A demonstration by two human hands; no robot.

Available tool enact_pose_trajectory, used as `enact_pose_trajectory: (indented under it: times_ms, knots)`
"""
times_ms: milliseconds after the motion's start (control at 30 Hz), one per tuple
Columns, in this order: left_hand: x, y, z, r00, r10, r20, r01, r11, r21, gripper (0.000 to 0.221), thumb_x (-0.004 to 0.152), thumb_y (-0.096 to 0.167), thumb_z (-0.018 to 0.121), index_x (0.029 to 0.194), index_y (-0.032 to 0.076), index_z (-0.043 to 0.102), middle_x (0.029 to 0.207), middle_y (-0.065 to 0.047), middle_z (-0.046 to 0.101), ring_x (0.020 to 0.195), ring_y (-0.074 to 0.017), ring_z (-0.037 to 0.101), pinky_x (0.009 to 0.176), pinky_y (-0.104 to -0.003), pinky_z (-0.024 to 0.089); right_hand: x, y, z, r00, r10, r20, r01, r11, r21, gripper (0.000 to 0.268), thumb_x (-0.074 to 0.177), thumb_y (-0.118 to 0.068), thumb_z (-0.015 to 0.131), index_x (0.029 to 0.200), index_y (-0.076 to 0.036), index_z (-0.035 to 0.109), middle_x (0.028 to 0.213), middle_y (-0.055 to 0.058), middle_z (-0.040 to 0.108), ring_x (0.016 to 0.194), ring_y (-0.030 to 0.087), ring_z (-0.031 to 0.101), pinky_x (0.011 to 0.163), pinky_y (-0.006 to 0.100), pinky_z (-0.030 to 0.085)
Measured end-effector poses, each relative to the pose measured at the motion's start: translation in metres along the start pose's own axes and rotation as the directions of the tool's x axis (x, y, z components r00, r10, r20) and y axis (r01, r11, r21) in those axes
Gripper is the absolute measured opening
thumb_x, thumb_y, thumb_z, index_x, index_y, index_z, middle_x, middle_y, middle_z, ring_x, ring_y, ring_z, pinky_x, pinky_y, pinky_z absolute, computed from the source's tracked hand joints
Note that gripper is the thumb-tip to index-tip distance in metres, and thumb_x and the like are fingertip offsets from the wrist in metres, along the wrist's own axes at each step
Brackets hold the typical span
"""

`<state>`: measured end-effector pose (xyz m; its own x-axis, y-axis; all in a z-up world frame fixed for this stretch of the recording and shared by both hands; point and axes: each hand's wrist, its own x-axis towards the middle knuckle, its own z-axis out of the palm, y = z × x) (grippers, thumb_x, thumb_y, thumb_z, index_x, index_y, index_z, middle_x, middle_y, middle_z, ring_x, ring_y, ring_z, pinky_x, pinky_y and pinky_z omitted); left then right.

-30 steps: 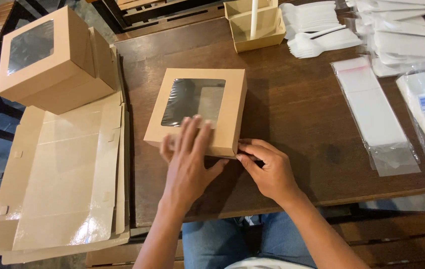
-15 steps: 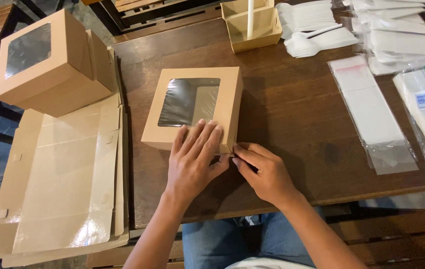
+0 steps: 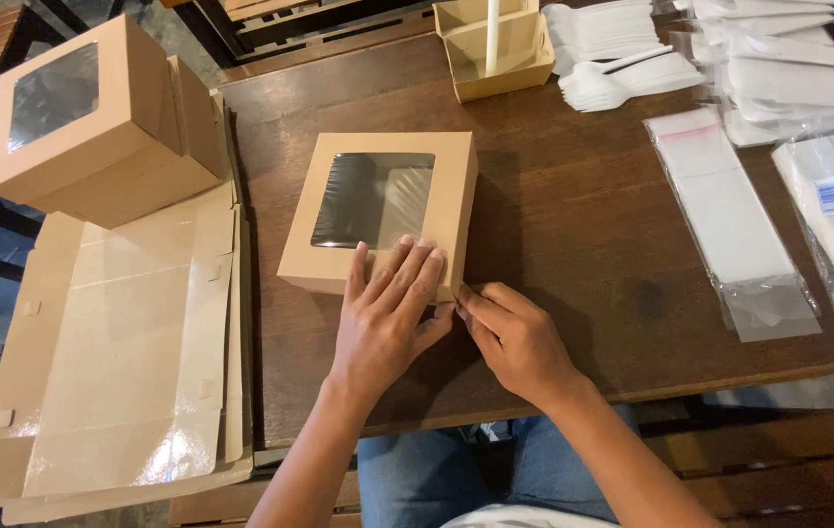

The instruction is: Assembling cardboard pastry boxes by folding and tucking flaps, then stacking the finished products.

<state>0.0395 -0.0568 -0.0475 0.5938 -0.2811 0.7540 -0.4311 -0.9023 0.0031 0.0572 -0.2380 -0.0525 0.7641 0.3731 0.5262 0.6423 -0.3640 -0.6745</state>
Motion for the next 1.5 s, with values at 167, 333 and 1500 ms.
enact_pose_trajectory:
  times_ms: [167, 333, 1500]
  knots:
    - [-0.003, 0.002, 0.005, 1.000, 0.003, 0.017, -0.003, 1.000, 0.014, 0.055, 0.082, 0.026, 0.084, 0.133, 0.010, 0.070, 0.135, -0.012, 0.070, 0.130, -0.0290, 0.063, 0.118, -0.059, 0.032, -0.002, 0.005, 0.002, 0.995, 0.090, -0.048, -0.086, 0.992, 0.090, 0.015, 0.090, 0.002, 0.067, 0.097, -0.003, 0.078, 0.081, 0.013, 0.073, 0.073, 0.028, 0.074, 0.058, 0.034, 0.060]
    - [-0.001, 0.009, -0.007, 0.995, -0.071, 0.069, 0.078, 0.992, -0.100, 0.073, 0.081, 0.040, 0.089, 0.142, 0.009, 0.062, 0.151, -0.017, 0.056, 0.146, -0.0339, 0.046, 0.122, -0.059, 0.025, -0.012, 0.022, 0.004, 0.954, 0.270, -0.128, -0.249, 0.956, 0.158, 0.017, 0.094, -0.008, 0.067, 0.109, -0.008, 0.073, 0.101, 0.008, 0.077, 0.092, 0.025, 0.075, 0.071, 0.035, 0.063]
    - [0.001, -0.037, -0.059, 0.522, -0.771, 0.366, 0.853, 0.457, -0.253, 0.059, 0.103, 0.027, 0.042, 0.156, 0.002, 0.039, 0.152, -0.031, 0.042, 0.143, -0.0485, 0.035, 0.119, -0.060, 0.025, 0.045, 0.025, -0.038, 0.957, 0.248, 0.152, -0.270, 0.952, 0.142, 0.051, 0.106, -0.021, 0.045, 0.155, -0.008, 0.045, 0.161, 0.020, 0.040, 0.149, 0.039, 0.034, 0.121, 0.054, 0.028]
